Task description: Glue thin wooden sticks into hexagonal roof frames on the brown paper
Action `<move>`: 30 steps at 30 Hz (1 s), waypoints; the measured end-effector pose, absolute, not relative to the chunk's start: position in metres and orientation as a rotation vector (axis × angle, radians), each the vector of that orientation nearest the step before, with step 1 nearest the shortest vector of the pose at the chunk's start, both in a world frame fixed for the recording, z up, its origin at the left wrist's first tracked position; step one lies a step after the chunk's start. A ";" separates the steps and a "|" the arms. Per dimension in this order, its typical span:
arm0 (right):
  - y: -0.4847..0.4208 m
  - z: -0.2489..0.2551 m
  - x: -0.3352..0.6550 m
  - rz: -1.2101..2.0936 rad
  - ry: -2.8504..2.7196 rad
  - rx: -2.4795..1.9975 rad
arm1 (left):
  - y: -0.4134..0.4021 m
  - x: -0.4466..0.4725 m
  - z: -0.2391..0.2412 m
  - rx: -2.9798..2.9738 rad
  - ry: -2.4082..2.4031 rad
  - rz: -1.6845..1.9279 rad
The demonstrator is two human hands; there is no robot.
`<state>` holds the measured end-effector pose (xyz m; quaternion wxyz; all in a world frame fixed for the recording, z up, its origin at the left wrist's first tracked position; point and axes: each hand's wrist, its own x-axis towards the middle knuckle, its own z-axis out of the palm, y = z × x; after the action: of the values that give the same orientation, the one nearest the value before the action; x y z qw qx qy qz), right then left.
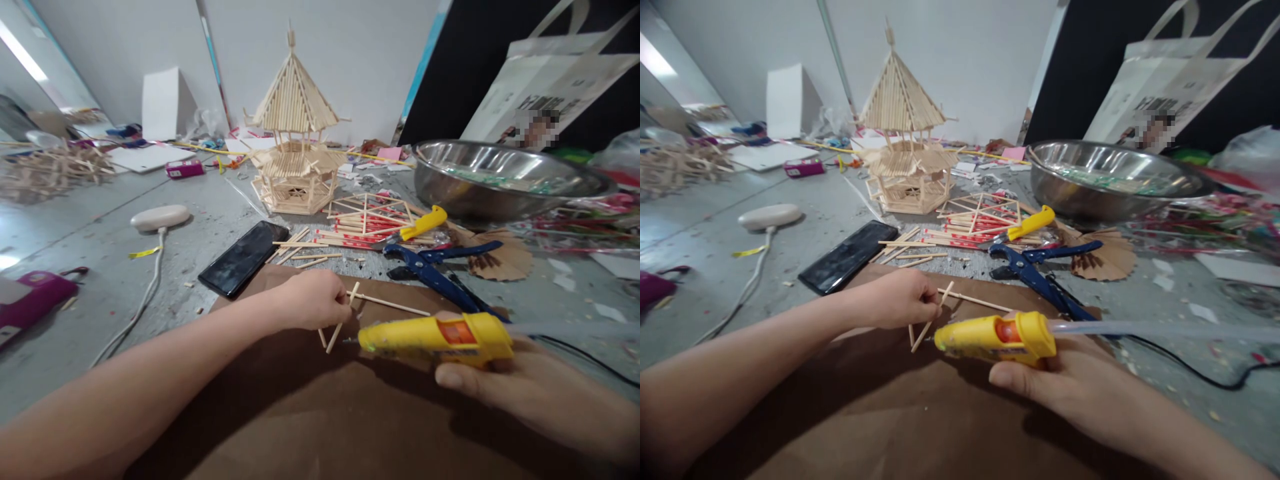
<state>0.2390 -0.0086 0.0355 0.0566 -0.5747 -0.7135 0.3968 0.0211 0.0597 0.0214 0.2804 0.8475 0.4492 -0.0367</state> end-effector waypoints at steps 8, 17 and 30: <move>-0.011 0.034 0.243 1.216 -2.139 -1.773 | 0.059 0.023 0.018 2.329 1.173 -0.087; -0.009 0.035 0.241 1.230 -2.097 -1.661 | 0.058 0.025 0.018 2.334 1.207 -0.131; 0.004 0.025 0.249 1.098 -1.898 -1.844 | 0.056 0.024 0.019 2.413 1.251 -0.228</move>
<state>0.2495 0.0043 0.0247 0.1379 -0.6375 -0.6561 0.3795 0.0244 0.0558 0.0189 0.2057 0.8658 0.4487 -0.0818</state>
